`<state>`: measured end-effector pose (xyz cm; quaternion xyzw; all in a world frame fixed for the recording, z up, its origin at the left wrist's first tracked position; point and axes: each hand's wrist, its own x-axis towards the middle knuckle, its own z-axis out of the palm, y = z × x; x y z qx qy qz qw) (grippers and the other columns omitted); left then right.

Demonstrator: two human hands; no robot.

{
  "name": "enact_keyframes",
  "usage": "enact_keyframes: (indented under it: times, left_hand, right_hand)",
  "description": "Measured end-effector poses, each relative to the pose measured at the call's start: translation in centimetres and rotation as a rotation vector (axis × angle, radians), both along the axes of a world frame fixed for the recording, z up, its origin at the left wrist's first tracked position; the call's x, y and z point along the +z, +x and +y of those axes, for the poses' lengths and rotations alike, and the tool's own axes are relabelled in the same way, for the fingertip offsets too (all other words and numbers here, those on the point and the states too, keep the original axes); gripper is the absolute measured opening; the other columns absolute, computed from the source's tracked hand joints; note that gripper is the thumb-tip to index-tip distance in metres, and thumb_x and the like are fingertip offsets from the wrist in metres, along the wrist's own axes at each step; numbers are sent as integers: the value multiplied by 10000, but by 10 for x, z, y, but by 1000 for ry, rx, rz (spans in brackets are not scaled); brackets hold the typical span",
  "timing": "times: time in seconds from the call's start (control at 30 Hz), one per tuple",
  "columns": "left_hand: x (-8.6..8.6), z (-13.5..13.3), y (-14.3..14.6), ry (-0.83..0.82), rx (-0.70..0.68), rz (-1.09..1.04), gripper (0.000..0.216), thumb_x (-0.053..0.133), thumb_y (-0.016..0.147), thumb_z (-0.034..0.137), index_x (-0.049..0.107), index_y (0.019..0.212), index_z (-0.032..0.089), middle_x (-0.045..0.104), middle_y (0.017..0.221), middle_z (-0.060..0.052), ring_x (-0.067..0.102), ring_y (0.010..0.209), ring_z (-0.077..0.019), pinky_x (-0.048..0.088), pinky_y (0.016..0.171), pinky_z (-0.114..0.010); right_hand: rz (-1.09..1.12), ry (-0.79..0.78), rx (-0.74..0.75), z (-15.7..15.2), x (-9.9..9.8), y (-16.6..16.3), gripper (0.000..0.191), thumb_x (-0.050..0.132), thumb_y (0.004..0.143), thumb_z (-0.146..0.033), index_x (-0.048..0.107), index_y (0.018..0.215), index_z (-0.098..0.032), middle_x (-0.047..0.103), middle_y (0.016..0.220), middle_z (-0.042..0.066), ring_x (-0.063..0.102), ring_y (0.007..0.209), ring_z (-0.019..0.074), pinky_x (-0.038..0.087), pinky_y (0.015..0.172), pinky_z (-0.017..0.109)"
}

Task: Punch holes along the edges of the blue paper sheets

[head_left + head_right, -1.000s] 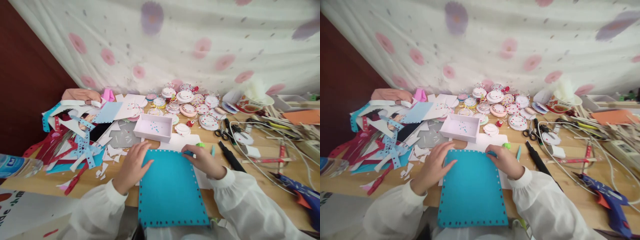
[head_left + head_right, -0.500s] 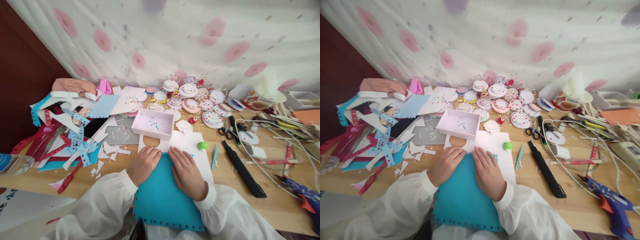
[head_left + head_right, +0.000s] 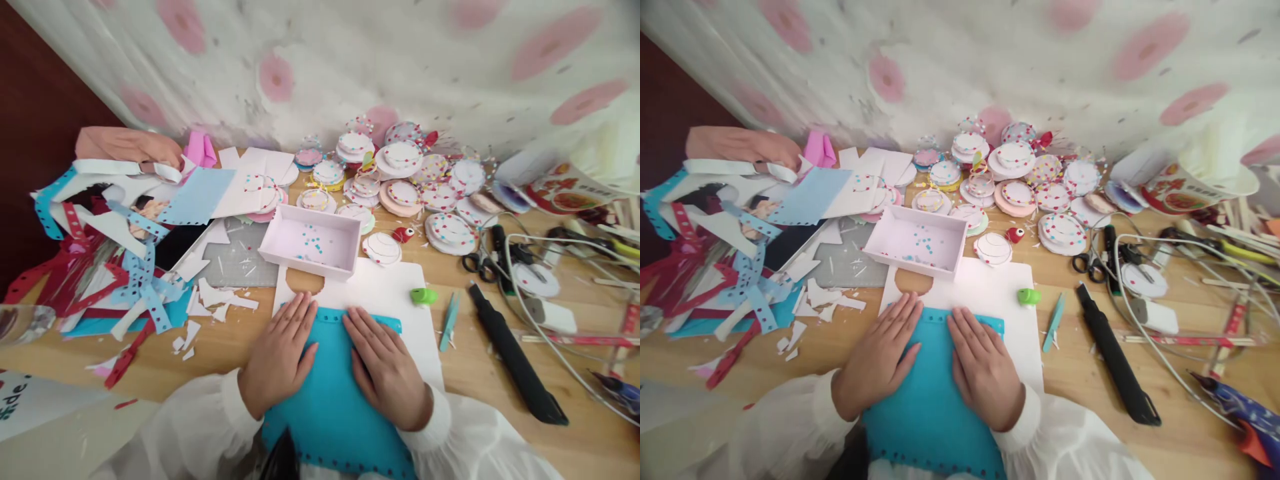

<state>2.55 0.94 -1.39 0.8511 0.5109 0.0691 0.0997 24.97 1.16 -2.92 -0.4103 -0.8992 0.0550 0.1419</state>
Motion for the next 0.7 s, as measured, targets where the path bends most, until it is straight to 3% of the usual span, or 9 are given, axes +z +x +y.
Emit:
enact_keyframes:
  times: [0.23, 0.4, 0.53, 0.7]
  left_hand:
    - [10, -4, 8, 41, 52, 15, 673, 394, 935, 412, 174, 1471, 68, 202, 1530, -165, 143, 1421, -305, 203, 1135, -455]
    - [12, -12, 23, 11, -95, 15, 690, 371, 925, 466, 220, 1459, 57, 224, 1523, -168, 165, 1417, -304, 179, 1136, -432]
    - [5, -8, 23, -12, -112, 22, 693, 366, 923, 484, 226, 1458, 66, 223, 1525, -165, 171, 1416, -297, 189, 1132, -435]
    - [4, -7, 19, 39, -15, 41, 687, 397, 914, 464, 241, 1456, 70, 223, 1520, -186, 168, 1413, -323, 163, 1126, -476]
  right_hand:
    - [-11, -42, -17, 0, 5, -2, 596, 419, 869, -194, 298, 1445, -101, 383, 1460, 115, 338, 1351, 273, 323, 1041, 464]
    - [-14, -64, 12, 1, 5, -2, 628, 439, 855, -210, 283, 1452, -98, 337, 1487, 110, 297, 1367, 280, 316, 1044, 449]
    - [-36, -84, 25, 1, 5, -1, 629, 443, 849, -210, 293, 1452, -114, 314, 1502, 86, 289, 1365, 282, 319, 1038, 435]
    - [-46, -82, 30, 2, 7, -2, 598, 441, 850, -207, 340, 1430, -99, 318, 1501, 80, 267, 1372, 276, 271, 1057, 434]
